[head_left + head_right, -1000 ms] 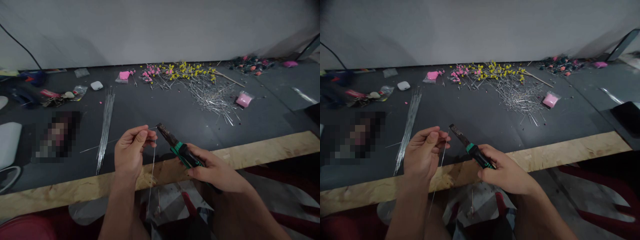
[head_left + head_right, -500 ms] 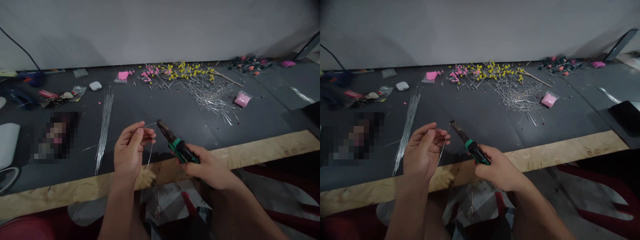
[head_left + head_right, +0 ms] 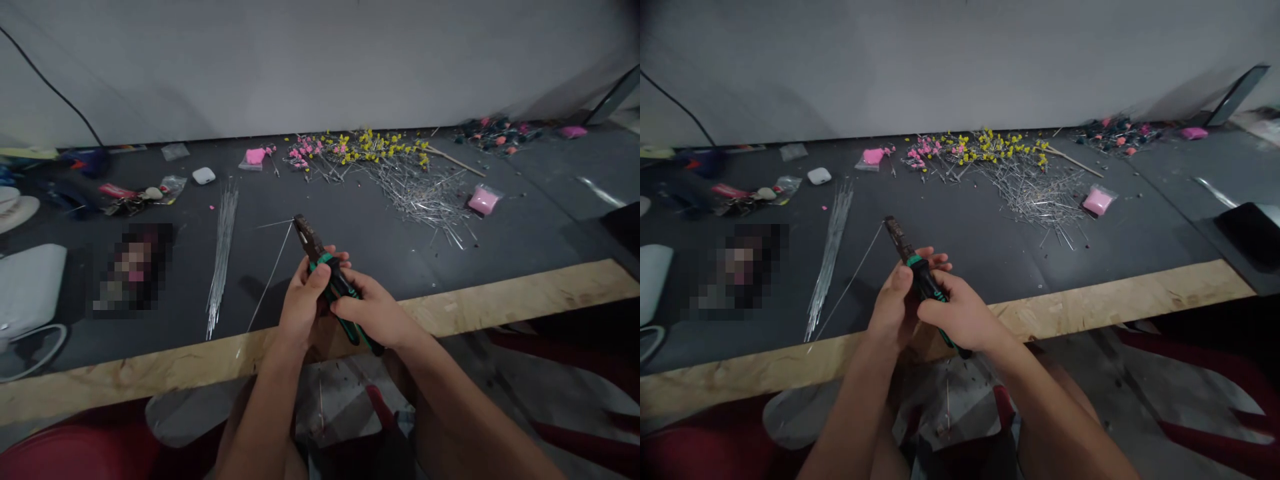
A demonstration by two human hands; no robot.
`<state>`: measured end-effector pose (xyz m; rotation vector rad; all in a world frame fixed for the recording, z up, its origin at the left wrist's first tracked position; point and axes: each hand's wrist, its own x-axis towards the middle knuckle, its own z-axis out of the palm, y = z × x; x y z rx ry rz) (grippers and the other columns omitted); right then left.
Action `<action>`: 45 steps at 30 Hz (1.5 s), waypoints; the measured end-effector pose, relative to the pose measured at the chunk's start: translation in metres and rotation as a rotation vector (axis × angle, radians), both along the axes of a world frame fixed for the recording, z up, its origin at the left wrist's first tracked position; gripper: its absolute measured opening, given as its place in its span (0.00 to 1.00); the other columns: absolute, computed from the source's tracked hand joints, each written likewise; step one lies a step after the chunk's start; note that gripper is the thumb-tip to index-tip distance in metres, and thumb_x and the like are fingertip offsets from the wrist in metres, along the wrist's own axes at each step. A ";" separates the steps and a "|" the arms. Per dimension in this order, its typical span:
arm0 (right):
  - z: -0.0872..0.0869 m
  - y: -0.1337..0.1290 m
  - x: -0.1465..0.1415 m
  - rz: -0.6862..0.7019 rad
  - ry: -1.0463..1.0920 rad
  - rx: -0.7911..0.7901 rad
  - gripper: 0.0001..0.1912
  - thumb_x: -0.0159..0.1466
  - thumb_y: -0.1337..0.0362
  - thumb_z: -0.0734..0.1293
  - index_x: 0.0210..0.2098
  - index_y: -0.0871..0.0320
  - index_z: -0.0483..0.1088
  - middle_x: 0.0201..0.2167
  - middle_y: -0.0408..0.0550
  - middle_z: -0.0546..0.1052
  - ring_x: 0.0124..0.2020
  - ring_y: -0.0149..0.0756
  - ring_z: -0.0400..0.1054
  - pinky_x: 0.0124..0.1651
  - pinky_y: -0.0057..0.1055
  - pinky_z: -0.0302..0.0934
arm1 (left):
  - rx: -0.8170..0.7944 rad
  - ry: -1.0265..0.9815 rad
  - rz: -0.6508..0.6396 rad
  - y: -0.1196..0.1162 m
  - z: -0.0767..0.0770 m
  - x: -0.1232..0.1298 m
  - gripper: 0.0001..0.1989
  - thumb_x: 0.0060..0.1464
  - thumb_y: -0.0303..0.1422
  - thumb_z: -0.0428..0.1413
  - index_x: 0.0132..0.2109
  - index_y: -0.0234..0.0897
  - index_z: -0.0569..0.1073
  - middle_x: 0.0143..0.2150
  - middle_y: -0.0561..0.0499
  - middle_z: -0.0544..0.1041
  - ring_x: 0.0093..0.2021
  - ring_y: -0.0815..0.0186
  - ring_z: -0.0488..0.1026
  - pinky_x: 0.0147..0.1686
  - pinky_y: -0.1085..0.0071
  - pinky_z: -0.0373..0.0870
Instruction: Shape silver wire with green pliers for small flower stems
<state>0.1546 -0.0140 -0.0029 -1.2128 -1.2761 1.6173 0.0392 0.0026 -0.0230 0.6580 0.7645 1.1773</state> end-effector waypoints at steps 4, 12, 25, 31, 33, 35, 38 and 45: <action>-0.001 -0.003 -0.017 -0.025 -0.022 0.065 0.10 0.53 0.70 0.62 0.36 0.58 0.66 0.30 0.40 0.66 0.31 0.30 0.60 0.36 0.28 0.57 | 0.012 0.148 0.080 0.002 0.002 -0.005 0.14 0.40 0.33 0.67 0.36 0.37 0.73 0.40 0.50 0.78 0.42 0.63 0.75 0.43 0.68 0.71; -0.003 -0.021 -0.023 -0.027 -0.021 -0.155 0.22 0.56 0.70 0.62 0.50 0.54 0.60 0.33 0.42 0.69 0.31 0.30 0.62 0.34 0.29 0.58 | -0.040 0.259 0.154 0.001 0.007 -0.006 0.13 0.42 0.30 0.64 0.33 0.37 0.67 0.34 0.51 0.77 0.37 0.66 0.76 0.37 0.71 0.71; -0.021 -0.019 -0.024 -0.084 0.162 -0.271 0.08 0.51 0.71 0.62 0.32 0.58 0.64 0.19 0.37 0.64 0.18 0.26 0.55 0.21 0.26 0.50 | -0.032 0.321 0.094 -0.001 0.005 0.000 0.15 0.44 0.35 0.64 0.35 0.38 0.67 0.24 0.56 0.74 0.26 0.69 0.73 0.26 0.75 0.70; -0.005 -0.027 0.001 0.072 0.571 -0.504 0.11 0.46 0.73 0.62 0.31 0.60 0.65 0.21 0.40 0.66 0.18 0.25 0.55 0.21 0.25 0.48 | -0.066 -0.017 -0.111 -0.001 0.017 -0.015 0.22 0.52 0.44 0.53 0.49 0.35 0.73 0.48 0.43 0.77 0.41 0.59 0.77 0.34 0.68 0.75; 0.001 -0.028 0.005 0.163 0.695 -0.603 0.17 0.46 0.73 0.63 0.37 0.60 0.66 0.24 0.41 0.66 0.19 0.24 0.54 0.21 0.24 0.47 | -0.050 -0.050 -0.021 0.002 0.021 -0.017 0.20 0.55 0.43 0.51 0.47 0.34 0.74 0.50 0.43 0.76 0.43 0.59 0.76 0.36 0.69 0.76; 0.003 -0.029 0.007 0.239 0.755 -0.682 0.18 0.46 0.73 0.63 0.39 0.60 0.66 0.24 0.41 0.65 0.19 0.23 0.54 0.21 0.23 0.46 | -0.004 -0.074 0.087 0.005 0.023 -0.016 0.18 0.57 0.43 0.50 0.48 0.37 0.74 0.49 0.45 0.77 0.46 0.60 0.76 0.40 0.68 0.75; -0.001 -0.028 0.009 0.318 0.811 -0.740 0.20 0.47 0.72 0.63 0.40 0.61 0.66 0.24 0.41 0.64 0.19 0.23 0.53 0.21 0.23 0.46 | 0.022 -0.097 0.133 0.007 0.025 -0.013 0.19 0.58 0.45 0.49 0.51 0.40 0.72 0.48 0.47 0.78 0.45 0.59 0.77 0.41 0.64 0.76; -0.013 -0.026 0.016 0.360 0.850 -0.792 0.20 0.48 0.71 0.62 0.42 0.61 0.65 0.26 0.41 0.64 0.20 0.23 0.52 0.21 0.23 0.46 | 0.032 -0.016 0.114 0.010 0.022 -0.017 0.24 0.52 0.47 0.55 0.56 0.49 0.66 0.49 0.48 0.77 0.45 0.59 0.77 0.40 0.62 0.76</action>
